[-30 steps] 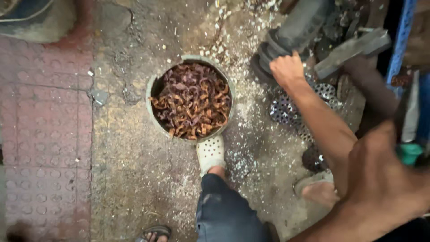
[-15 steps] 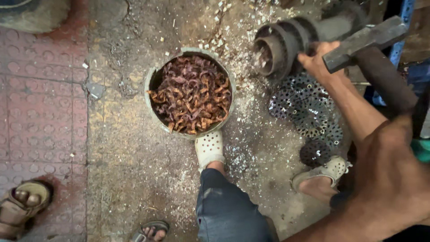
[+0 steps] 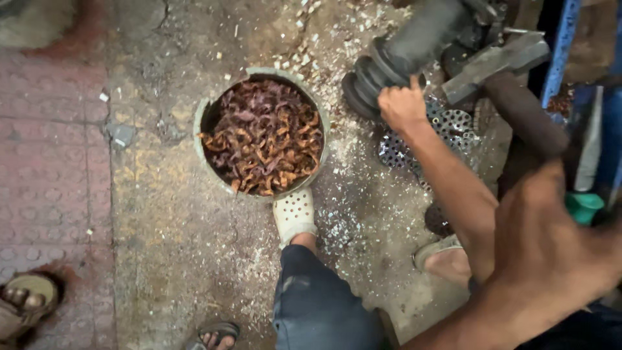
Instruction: The person uses pliers to cut small metal pieces from a perforated metal disc and places them into a bucket. The person also uses a hammer and chisel to work on a cylindrical metal object.
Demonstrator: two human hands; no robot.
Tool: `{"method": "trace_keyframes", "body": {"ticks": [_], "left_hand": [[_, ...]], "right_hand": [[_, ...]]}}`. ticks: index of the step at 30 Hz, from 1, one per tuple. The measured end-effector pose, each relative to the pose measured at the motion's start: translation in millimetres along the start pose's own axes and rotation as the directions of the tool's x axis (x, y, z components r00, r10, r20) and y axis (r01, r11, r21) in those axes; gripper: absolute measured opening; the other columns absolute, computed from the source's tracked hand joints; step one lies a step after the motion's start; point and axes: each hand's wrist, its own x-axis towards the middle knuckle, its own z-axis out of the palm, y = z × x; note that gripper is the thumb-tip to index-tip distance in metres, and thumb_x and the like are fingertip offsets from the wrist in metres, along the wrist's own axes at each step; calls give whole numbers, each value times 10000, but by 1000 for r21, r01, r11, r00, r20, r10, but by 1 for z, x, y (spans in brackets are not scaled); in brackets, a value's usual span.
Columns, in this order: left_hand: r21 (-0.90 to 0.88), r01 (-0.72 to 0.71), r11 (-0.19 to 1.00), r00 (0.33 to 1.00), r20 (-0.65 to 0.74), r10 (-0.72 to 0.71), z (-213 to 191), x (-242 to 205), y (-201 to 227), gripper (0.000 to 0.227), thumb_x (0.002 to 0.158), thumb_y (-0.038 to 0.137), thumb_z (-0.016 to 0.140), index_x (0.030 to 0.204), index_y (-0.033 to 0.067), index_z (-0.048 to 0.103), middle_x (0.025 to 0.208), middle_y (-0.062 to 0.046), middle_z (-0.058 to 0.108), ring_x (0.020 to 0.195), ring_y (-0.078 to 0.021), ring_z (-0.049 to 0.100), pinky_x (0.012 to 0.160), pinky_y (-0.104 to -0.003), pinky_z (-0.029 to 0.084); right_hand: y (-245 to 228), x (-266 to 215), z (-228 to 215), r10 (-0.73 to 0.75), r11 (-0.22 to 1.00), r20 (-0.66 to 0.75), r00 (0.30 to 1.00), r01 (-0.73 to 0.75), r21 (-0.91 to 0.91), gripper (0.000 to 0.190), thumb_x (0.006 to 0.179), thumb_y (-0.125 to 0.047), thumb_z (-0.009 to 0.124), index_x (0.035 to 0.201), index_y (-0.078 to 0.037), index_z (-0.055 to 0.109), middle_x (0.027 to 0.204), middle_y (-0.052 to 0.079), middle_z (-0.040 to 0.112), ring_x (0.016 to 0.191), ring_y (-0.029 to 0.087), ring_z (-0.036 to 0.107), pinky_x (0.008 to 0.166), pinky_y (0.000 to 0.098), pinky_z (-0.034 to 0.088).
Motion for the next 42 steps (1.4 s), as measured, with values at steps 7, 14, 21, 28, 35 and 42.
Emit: {"method": "trace_keyframes", "body": {"ticks": [7,14,21,28,35,42], "left_hand": [[10,-192,981,981,-31,192,-4,-5,-1,401,954,361,655,1037,-27,594,969,-185,685,903,-356,667,869,-424,520],[93,-162,982,986,-19,165,5,-10,-1,370,946,285,597,1097,-53,611,1044,-264,680,991,-414,644,970,-468,520],[44,-55,998,998,15,54,3,-5,2,411,901,318,627,1074,-55,614,1001,-289,663,985,-457,657,962,-533,506],[133,-114,985,993,-7,116,2,-7,-1,393,901,293,627,1080,-56,602,1046,-314,677,1005,-467,628,978,-514,497],[132,15,991,996,87,-27,-6,-6,12,452,969,328,586,1212,-53,590,1103,-354,634,1115,-526,614,1062,-587,446],[46,-82,996,991,109,76,6,-5,-4,508,936,309,560,1340,2,595,1101,-313,654,1144,-484,591,1107,-554,442]], "right_hand": [[67,-32,-41,-12,998,12,1000,11,56,207,863,-280,708,907,-78,721,834,155,731,757,349,724,938,535,468],[87,-63,-112,87,996,-45,995,-85,38,221,892,-293,710,825,-82,713,763,138,717,718,315,718,1080,551,381],[58,-64,-100,-19,984,-192,981,-16,-179,283,921,-306,712,743,-87,704,692,122,704,680,281,712,1223,567,294],[-8,-6,-21,-86,994,-16,996,85,-65,119,890,-102,653,836,-128,756,817,147,758,760,282,756,1292,475,220],[33,-3,-43,-28,996,217,976,46,-78,125,859,-167,680,872,-134,799,907,153,773,850,323,760,819,488,587],[68,-42,-82,209,974,125,970,-218,61,303,860,-353,800,898,-54,770,792,208,719,743,374,723,707,485,582]]}}
